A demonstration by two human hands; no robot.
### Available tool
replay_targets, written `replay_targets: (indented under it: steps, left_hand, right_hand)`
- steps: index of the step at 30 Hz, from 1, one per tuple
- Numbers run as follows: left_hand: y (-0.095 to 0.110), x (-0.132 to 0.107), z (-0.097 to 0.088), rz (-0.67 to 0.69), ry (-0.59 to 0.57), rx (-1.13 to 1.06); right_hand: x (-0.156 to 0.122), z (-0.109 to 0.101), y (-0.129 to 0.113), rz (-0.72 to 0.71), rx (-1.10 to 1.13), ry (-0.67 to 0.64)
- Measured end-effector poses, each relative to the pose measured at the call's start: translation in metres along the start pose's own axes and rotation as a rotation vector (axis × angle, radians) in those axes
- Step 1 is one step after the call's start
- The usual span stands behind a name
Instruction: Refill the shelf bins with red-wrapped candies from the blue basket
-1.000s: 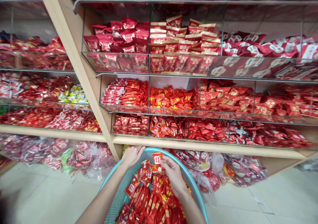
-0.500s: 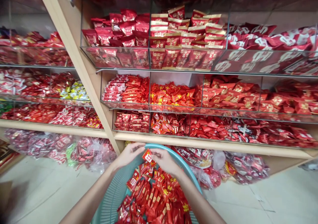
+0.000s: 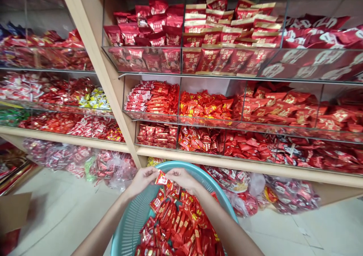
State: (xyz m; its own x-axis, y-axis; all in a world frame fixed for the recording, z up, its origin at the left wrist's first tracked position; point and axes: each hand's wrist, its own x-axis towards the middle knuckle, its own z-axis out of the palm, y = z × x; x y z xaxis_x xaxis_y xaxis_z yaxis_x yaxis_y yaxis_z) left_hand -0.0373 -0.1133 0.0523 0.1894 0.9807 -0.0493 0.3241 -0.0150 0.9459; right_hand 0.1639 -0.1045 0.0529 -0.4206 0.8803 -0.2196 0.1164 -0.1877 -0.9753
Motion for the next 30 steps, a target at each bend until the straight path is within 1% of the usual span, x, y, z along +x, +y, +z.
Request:
replay_targets:
  steps: [2, 4, 6, 7, 9, 11, 13, 15, 18, 20, 22, 24, 26, 28, 30]
  left_hand:
    - [-0.004, 0.004, -0.007, 0.067, 0.104, 0.060]
    - [-0.008, 0.012, -0.014, 0.123, 0.217, 0.166]
    - [-0.010, 0.022, -0.016, 0.140, 0.260, 0.306]
    - [-0.010, 0.028, -0.015, 0.137, 0.246, 0.376]
    - [-0.008, 0.036, -0.011, 0.116, 0.167, 0.498]
    - [-0.005, 0.041, -0.005, 0.095, 0.055, 0.596]
    - [-0.003, 0.042, -0.001, 0.096, -0.027, 0.664]
    - [-0.002, 0.041, 0.000, 0.107, -0.057, 0.702]
    - [-0.003, 0.039, -0.001, 0.111, -0.062, 0.741]
    - [-0.004, 0.040, -0.002, 0.084, -0.062, 0.787]
    - [-0.007, 0.042, -0.001, 0.031, -0.064, 0.855]
    - [-0.008, 0.047, -0.001, -0.019, -0.082, 0.905]
    - [-0.010, 0.051, -0.002, -0.042, -0.119, 0.904]
    - [-0.011, 0.056, -0.003, -0.040, -0.159, 0.874]
    - [-0.013, 0.059, -0.005, -0.027, -0.188, 0.853]
  right_hand:
    - [0.007, -0.001, 0.004, -0.038, -0.129, -0.001]
    - [0.014, 0.000, 0.007, -0.093, -0.333, -0.010]
    - [0.022, 0.003, 0.009, -0.131, -0.548, -0.035]
    - [0.026, 0.006, 0.009, -0.133, -0.646, -0.049]
    - [0.033, 0.014, 0.008, -0.109, -0.800, -0.076]
    - [0.039, 0.021, 0.008, -0.064, -0.896, -0.094]
    - [0.044, 0.028, 0.010, -0.025, -0.946, -0.102]
    - [0.046, 0.032, 0.013, 0.004, -0.983, -0.089]
    - [0.045, 0.036, 0.016, 0.037, -1.044, -0.043]
    - [0.041, 0.037, 0.014, 0.038, -1.082, -0.007]
    - [0.034, 0.037, 0.009, 0.001, -1.132, 0.019]
    - [0.026, 0.031, 0.001, -0.062, -1.164, 0.042]
    - [0.019, 0.019, -0.010, -0.111, -1.155, 0.080]
    - [0.014, -0.001, -0.020, -0.145, -1.107, 0.159]
    - [0.012, -0.026, -0.030, -0.192, -1.053, 0.250]
